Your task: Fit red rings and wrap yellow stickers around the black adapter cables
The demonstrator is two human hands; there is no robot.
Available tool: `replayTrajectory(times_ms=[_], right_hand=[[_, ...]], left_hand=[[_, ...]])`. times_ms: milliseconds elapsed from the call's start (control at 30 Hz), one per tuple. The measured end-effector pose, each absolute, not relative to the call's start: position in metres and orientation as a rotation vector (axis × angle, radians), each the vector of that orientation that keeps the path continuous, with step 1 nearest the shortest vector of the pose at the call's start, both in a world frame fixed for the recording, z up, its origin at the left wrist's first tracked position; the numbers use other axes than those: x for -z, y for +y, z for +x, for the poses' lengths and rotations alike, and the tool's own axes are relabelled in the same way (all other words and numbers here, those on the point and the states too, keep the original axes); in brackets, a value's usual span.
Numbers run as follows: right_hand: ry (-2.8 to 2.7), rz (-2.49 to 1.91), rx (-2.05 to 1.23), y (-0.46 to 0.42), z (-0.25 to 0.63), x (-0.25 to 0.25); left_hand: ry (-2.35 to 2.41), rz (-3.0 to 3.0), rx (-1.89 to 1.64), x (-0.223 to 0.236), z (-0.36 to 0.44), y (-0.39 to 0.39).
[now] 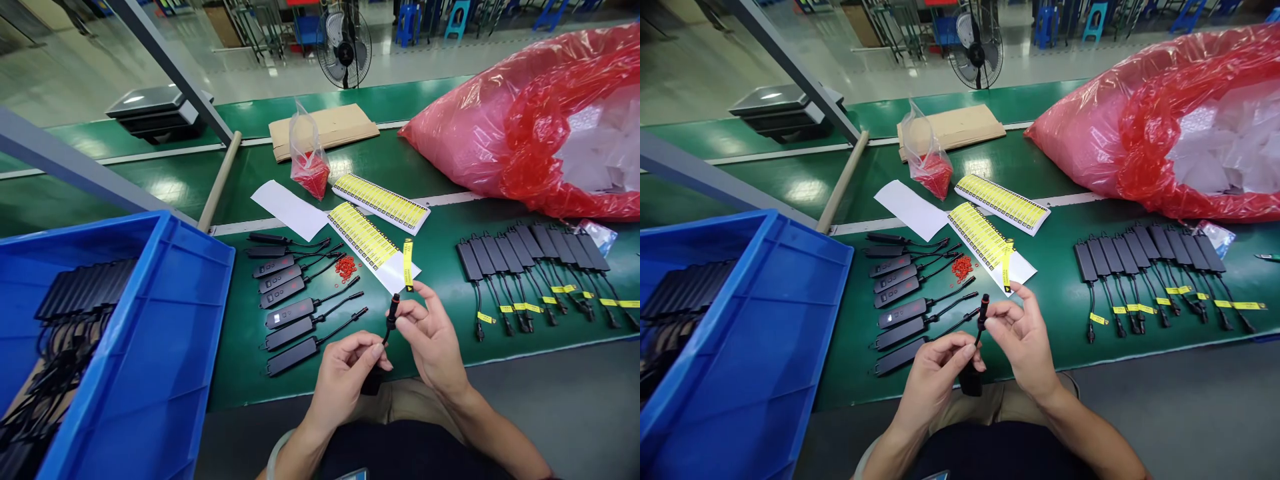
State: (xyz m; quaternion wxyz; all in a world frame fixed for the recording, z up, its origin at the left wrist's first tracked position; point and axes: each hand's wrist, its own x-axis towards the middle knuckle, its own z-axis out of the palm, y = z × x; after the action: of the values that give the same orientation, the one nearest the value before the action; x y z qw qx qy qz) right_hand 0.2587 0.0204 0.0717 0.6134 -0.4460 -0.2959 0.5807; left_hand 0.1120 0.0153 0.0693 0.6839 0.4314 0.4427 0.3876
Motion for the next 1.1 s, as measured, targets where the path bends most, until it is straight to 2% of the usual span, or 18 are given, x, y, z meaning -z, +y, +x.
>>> replayTrajectory(times_ms=[167, 400, 800, 900, 1000, 1100], right_hand=[[-0.792, -1.023, -1.297, 0.026, 0.260, -0.084], [-0.732, -1.031, -1.619, 0.015, 0.247, -0.079], [-0.787, -1.104, -1.291, 0.027, 0.241, -0.082], [-0.702, -1.053, -1.397, 0.034, 0.248, -0.083], [-0.590, -0.996, -1.507, 0.044, 0.258, -0.083], [-0.645, -1.014, -1.349, 0.050, 0.266, -0.083]], left_hand=[[0.991, 0.922, -0.927, -0.062, 0.107, 0.012], [0.974, 0.920, -1.017, -0.058, 0.105, 0.013], [1.092, 1.134, -1.096, -0.068, 0.109, 0.005], [1.060, 1.207, -1.094, -0.070, 0.111, 0.003], [1.015, 1.107, -1.064, -0.066, 0.112, 0.000], [0.982, 0.867, -1.076, -0.060, 0.109, 0.000]])
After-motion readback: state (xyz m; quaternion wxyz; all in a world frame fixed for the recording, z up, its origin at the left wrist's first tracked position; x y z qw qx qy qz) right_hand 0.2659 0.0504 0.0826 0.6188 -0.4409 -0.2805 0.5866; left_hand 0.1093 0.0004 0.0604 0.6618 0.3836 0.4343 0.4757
